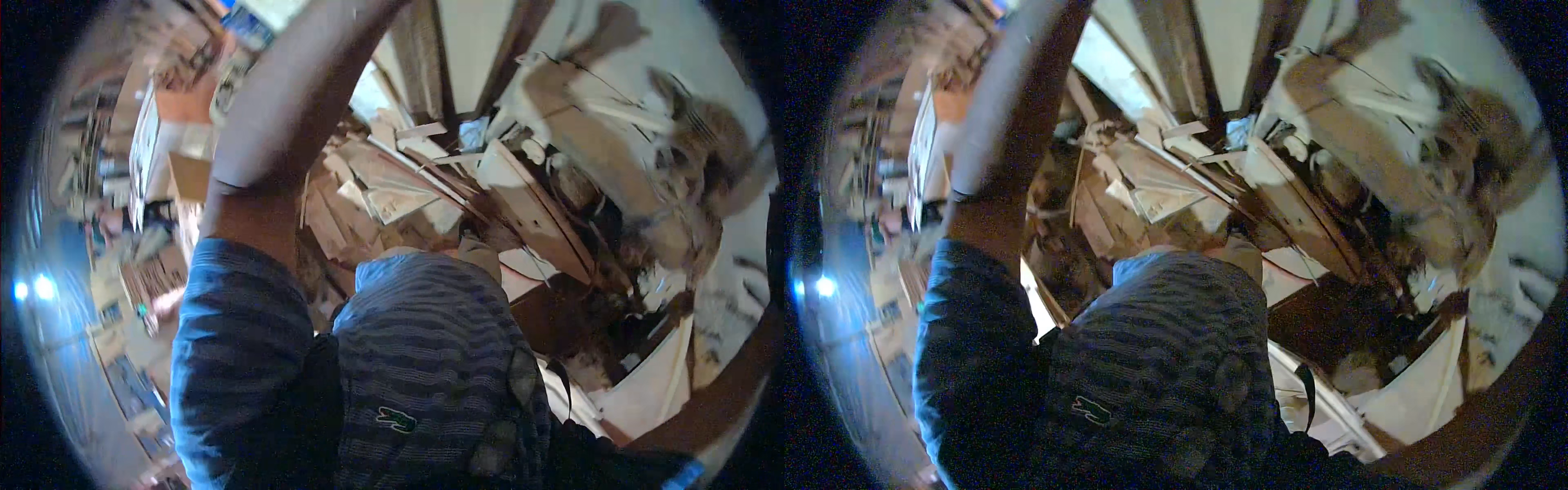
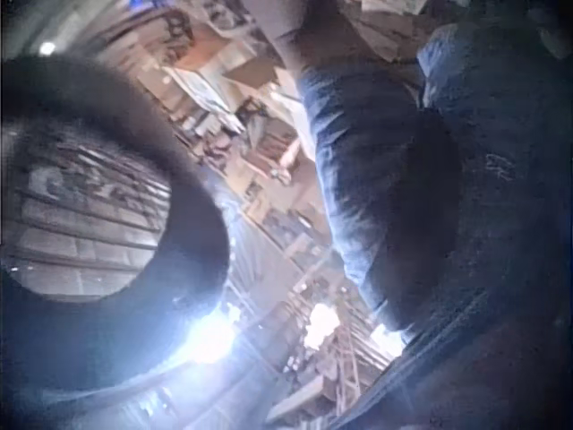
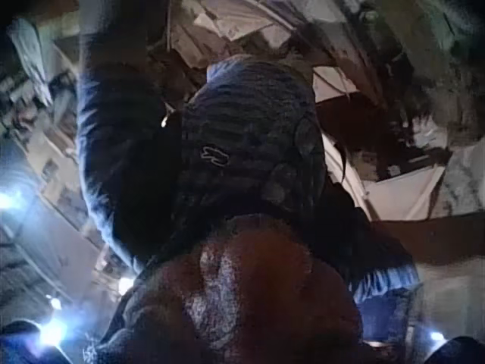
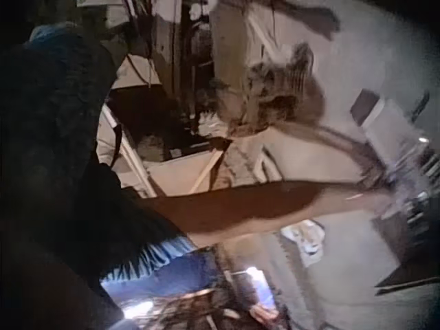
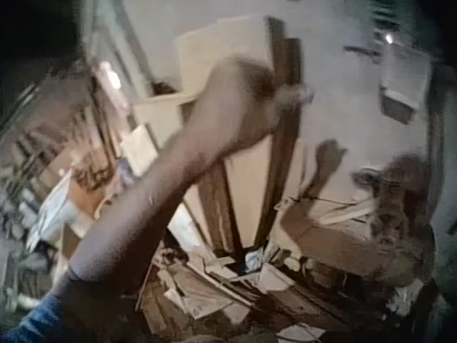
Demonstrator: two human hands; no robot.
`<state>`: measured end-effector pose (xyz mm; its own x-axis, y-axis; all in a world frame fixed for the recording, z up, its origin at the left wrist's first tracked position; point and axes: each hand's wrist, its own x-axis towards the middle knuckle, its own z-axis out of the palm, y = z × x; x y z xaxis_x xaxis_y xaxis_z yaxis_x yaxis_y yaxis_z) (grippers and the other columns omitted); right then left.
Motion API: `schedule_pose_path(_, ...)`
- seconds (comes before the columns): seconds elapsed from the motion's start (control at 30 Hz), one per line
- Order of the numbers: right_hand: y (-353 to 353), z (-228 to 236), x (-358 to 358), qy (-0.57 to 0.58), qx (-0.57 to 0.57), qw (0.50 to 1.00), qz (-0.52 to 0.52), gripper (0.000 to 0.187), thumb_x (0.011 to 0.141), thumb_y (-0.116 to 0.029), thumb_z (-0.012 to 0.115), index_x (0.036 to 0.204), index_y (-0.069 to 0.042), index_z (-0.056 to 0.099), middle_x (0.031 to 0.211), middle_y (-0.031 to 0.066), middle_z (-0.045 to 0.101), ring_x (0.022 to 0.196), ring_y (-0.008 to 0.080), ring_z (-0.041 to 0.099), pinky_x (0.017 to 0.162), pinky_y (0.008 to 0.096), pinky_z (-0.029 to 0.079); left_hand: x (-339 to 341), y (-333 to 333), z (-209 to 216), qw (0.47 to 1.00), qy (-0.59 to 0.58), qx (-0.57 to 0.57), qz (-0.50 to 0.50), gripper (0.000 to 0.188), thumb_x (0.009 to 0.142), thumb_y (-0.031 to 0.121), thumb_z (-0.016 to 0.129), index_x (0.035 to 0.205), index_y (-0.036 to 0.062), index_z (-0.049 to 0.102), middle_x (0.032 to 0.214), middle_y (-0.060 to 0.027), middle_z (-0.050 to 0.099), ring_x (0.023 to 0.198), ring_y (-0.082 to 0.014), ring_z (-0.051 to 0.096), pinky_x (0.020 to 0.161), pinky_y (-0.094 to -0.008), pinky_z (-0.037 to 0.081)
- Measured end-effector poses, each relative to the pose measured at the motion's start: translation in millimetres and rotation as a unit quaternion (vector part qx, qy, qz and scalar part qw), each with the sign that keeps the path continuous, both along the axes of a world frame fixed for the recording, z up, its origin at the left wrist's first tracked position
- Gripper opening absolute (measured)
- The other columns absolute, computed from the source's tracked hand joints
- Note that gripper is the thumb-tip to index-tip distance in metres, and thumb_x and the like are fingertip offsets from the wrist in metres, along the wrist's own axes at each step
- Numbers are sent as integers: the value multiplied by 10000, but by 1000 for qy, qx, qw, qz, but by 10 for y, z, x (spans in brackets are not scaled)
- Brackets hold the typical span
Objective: The person operates a table saw to cut rectangular wooden boards into smaller pieces. They repeatedly feed boards through the saw, separate the cut sections, and stack them. Finally, they place the cut pieces into a wooden cabinet.
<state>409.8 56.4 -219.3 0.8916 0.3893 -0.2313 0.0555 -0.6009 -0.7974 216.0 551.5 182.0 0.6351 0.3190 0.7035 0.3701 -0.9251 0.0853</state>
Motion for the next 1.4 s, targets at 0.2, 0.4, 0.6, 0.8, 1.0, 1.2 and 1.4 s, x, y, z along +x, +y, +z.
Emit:
schedule_pose_path(0.2,-607,98,77,-36,-60,997,-35,110,865,-90,666,938,-25,714,822,95,713,701,183,662,648,333,533,-2093,-264,-1446,934,103,-274,203,451,856,470,727,704,49,673,593,-126,621,527,-260,592,529,-404,507)
schedule_pose_path(0.4,15,720,476,-192,-8,981,15,130,863,-92,674,969,-29,716,851,92,719,735,183,666,680,333,533,-3962,-1866,-2713,791,48,-473,385,402,829,373,775,708,6,665,672,-178,660,622,-327,671,593,-417,519)
schedule_pose_path(0.6,1450,1755,162,-358,189,903,146,154,862,-93,681,999,-34,719,880,90,724,769,184,669,713,333,533,-4666,-3760,-3358,733,-56,-527,426,240,850,209,753,803,-15,680,703,-184,638,645,-233,635,633,-405,505)
schedule_pose_path(0.8,2906,2226,-1570,-299,366,789,393,180,861,-95,688,1029,-38,721,909,87,729,803,184,673,745,334,533,-5060,-4822,-3176,618,-138,-577,517,305,862,234,768,767,-36,660,632,-175,620,560,-186,569,563,-362,479)
schedule_pose_path(1.0,2838,1476,-3783,-199,179,734,625,184,888,-111,692,1034,-1,712,901,77,718,828,160,642,768,308,513,-5616,-5774,-2900,538,-275,-514,609,282,887,224,747,801,-29,656,689,-123,659,614,-139,578,577,-323,476)
schedule_pose_path(1.2,2619,1286,-4963,-127,97,585,795,192,897,-131,686,1004,28,692,839,75,684,757,132,594,728,295,496,-5614,-6837,-3288,392,-316,-482,717,299,864,240,754,942,-38,673,766,-141,684,695,-176,632,635,-337,505)
schedule_pose_path(1.4,2555,805,-5726,-75,-7,434,898,231,866,-136,712,1013,42,694,841,102,695,753,150,613,734,306,505,-4929,-7236,-3403,270,-363,-408,793,401,838,263,766,1094,-23,653,900,-175,694,755,-231,660,673,-357,524)
